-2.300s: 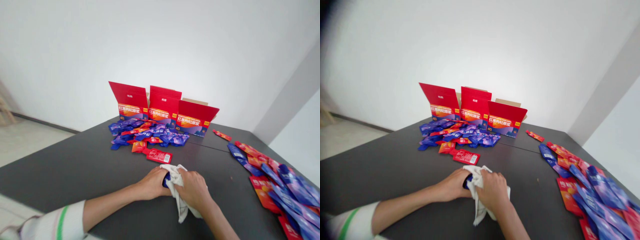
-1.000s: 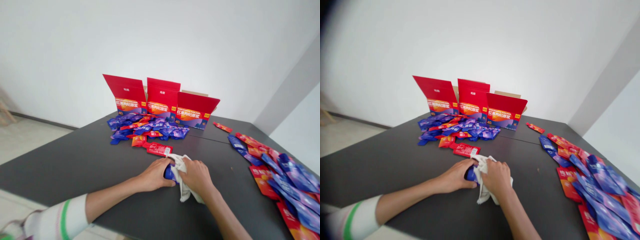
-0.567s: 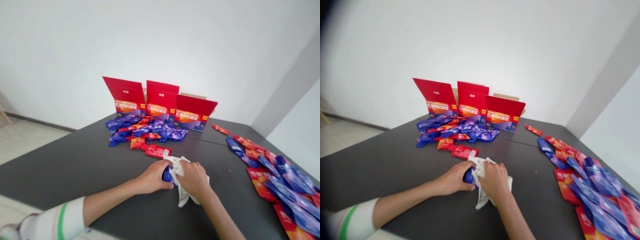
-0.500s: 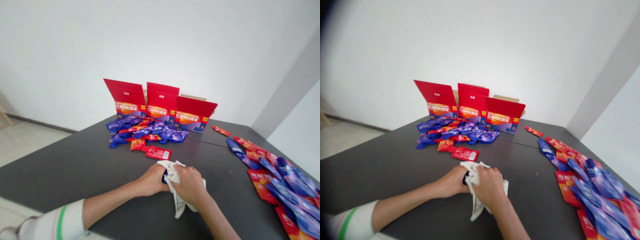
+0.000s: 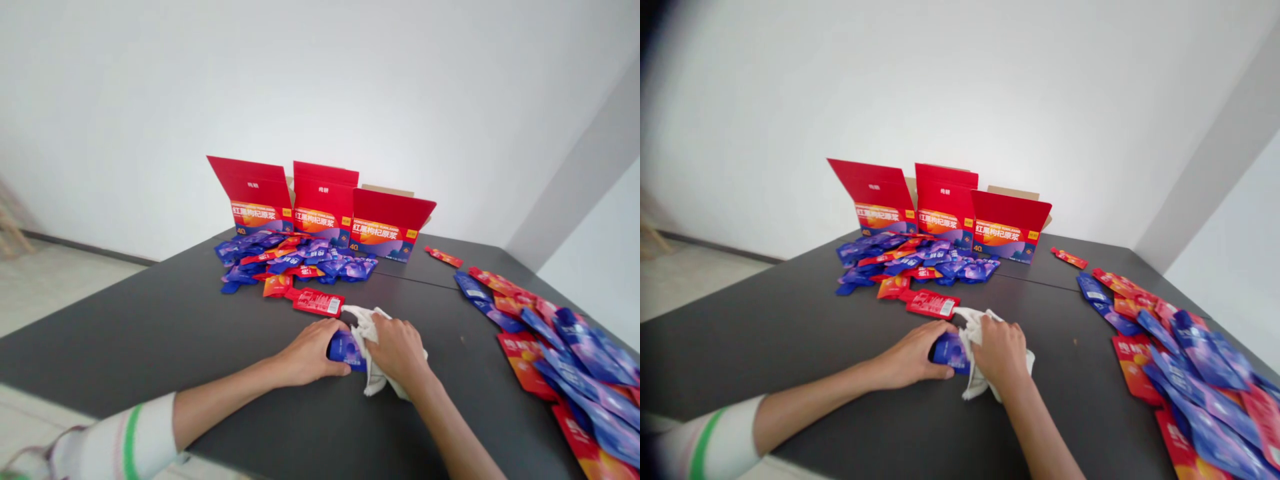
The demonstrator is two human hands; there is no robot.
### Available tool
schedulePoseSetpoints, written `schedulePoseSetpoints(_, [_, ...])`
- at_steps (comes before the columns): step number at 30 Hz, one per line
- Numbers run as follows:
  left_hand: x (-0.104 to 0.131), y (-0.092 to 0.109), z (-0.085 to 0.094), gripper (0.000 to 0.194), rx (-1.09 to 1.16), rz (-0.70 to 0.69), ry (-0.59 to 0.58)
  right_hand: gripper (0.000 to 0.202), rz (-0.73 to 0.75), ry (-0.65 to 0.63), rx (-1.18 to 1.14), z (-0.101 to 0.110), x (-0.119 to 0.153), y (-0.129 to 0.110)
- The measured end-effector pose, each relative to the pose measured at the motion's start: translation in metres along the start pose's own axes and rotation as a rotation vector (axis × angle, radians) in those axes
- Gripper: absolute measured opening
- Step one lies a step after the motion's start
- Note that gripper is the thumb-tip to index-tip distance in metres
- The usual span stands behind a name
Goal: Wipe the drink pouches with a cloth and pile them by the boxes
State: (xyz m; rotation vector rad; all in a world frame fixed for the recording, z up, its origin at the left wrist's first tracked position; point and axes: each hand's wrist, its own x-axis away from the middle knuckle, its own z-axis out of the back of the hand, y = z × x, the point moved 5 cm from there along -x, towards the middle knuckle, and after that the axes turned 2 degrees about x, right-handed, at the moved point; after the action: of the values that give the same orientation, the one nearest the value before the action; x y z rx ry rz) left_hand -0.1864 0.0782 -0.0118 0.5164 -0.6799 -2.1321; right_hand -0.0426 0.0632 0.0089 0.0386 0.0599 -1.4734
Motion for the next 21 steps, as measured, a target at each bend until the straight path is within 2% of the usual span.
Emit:
schedulePoseSetpoints(3, [0.0, 0.003, 0.0, 0.05, 0.044, -0.045, -0.008, 0.023, 0.171, 0.001, -0.058, -0.001, 0.002, -0.011])
schedulePoseSetpoints(4, [0.0, 0.004, 0.0, 0.05, 0.043, -0.047, -0.01, 0.024, 0.166, 0.003, -0.058, -0.001, 0.002, -0.011])
schedulePoseSetpoints(8, [-0.001, 0.002, 0.0, 0.051, -0.018, 0.009, -0.009, 0.025, -0.001, 0.02, 0.024, -0.002, -0.001, 0.001])
schedulePoseSetpoints(12, [-0.001, 0.004, 0.0, 0.05, 0.029, -0.046, -0.002, 0.024, 0.192, 0.015, -0.054, -0.002, 0.0, -0.01])
schedulePoseSetpoints(14, [-0.001, 0.004, 0.0, 0.05, 0.03, -0.048, -0.001, 0.026, 0.175, -0.001, -0.063, -0.003, 0.0, -0.01])
schedulePoseSetpoints(17, [-0.001, 0.001, 0.0, 0.051, -0.019, 0.012, 0.0, 0.03, 0.027, 0.004, -0.024, -0.003, -0.001, -0.004])
schedulePoseSetpoints(18, [-0.001, 0.001, 0.0, 0.051, -0.017, 0.008, 0.002, 0.03, 0.034, 0.007, -0.024, -0.002, 0.0, -0.005])
schedulePoseSetpoints(21, [-0.001, 0.005, 0.0, 0.047, 0.043, -0.073, 0.0, 0.026, 0.199, -0.008, -0.062, 0.0, 0.002, -0.016])
